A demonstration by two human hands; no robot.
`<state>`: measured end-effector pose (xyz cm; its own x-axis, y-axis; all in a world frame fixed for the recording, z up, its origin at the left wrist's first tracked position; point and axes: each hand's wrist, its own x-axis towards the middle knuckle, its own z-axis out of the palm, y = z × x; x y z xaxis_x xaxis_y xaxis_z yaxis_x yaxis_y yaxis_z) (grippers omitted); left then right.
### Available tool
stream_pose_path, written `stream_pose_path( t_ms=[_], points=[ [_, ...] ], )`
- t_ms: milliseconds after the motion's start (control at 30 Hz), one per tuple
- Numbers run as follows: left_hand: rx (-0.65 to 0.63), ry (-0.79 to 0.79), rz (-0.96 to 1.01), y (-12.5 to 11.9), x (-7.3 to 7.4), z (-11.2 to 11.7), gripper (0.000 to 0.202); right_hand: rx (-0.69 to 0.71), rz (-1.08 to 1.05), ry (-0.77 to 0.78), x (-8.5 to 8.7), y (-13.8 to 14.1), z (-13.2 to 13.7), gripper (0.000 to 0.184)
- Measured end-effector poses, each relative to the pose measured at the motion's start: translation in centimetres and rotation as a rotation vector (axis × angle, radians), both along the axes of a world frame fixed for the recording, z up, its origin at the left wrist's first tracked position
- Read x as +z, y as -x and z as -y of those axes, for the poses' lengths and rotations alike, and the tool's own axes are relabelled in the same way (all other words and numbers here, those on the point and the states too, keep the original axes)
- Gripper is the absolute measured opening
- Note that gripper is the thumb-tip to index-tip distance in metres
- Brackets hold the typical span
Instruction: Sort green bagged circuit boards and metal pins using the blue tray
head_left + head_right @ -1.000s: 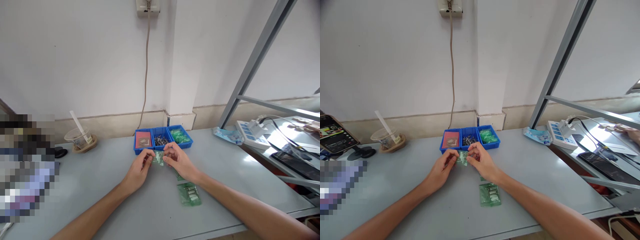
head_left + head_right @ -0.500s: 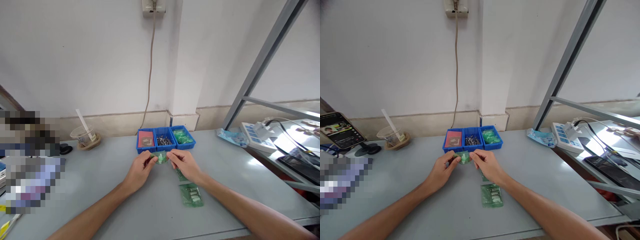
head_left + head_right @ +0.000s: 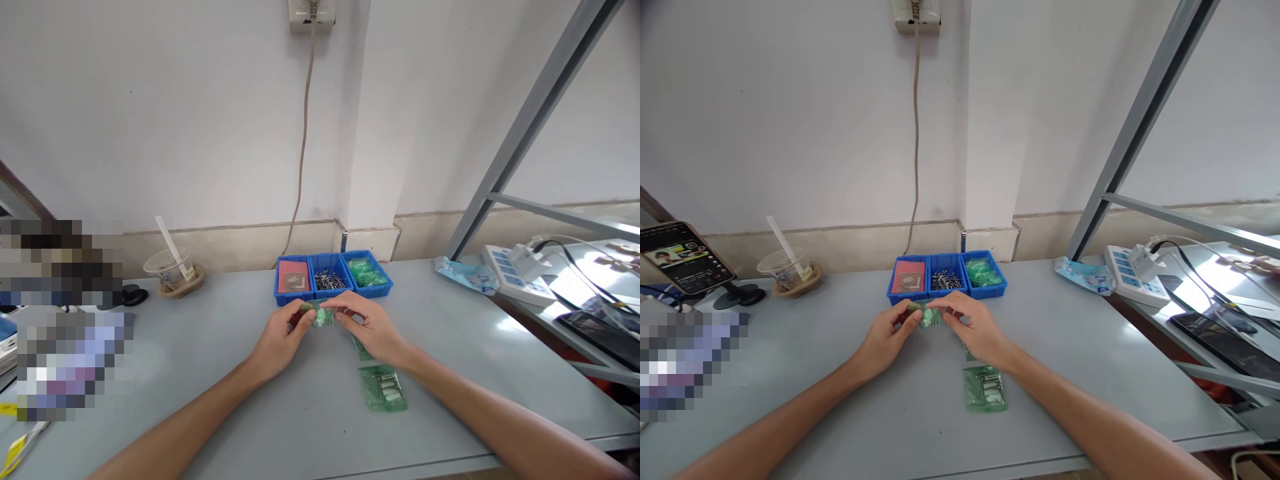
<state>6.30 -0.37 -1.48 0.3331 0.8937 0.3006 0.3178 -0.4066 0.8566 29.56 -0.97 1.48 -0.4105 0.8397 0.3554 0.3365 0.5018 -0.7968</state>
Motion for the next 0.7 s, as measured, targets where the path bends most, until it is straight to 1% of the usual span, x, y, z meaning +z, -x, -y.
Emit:
stream_pose_path(
  t_ms=[133, 167, 233, 267, 367, 433, 533, 600, 700],
  points=[
    [-0.023, 0.003, -0.003, 0.0, 0.1, 0.2, 0.041, -0.02, 0.013, -0.037, -0.3, 0.2, -0.3, 0.03],
    [-0.033, -0.003, -0.007, 0.0, 0.2, 0.3, 0.04, -0.03, 0.011, -0.033, -0.4, 0.3, -0.3, 0.028],
    [-0.043, -0.023, -0.004, 0.1, 0.3, 0.6, 0.037, -0.055, -0.003, 0.0, -0.6, 0.4, -0.3, 0.013],
    [-0.039, -0.036, 0.004, 0.1, 0.4, 0.7, 0.038, -0.068, -0.017, 0.029, -0.6, 0.4, -0.2, 0.012],
    [0.0, -0.079, 0.019, 0.2, 0.3, 1.0, 0.044, -0.098, -0.064, 0.129, -0.7, 0.4, -0.1, 0.036],
    [0.015, -0.121, 0.01, 0.1, 0.0, 1.0, 0.049, -0.112, -0.095, 0.17, -0.6, 0.4, -0.1, 0.041],
    [-0.004, -0.201, -0.02, 0.0, -0.2, 0.9, 0.053, -0.11, -0.14, 0.201, -0.5, 0.4, -0.1, 0.045],
    [-0.007, -0.234, -0.047, 0.0, -0.2, 0.8, 0.046, -0.099, -0.155, 0.202, -0.4, 0.3, -0.2, 0.048],
    [0.03, -0.222, -0.047, -0.1, 0.2, 0.6, 0.029, -0.092, -0.157, 0.176, -0.3, 0.4, -0.1, 0.049]
  ],
)
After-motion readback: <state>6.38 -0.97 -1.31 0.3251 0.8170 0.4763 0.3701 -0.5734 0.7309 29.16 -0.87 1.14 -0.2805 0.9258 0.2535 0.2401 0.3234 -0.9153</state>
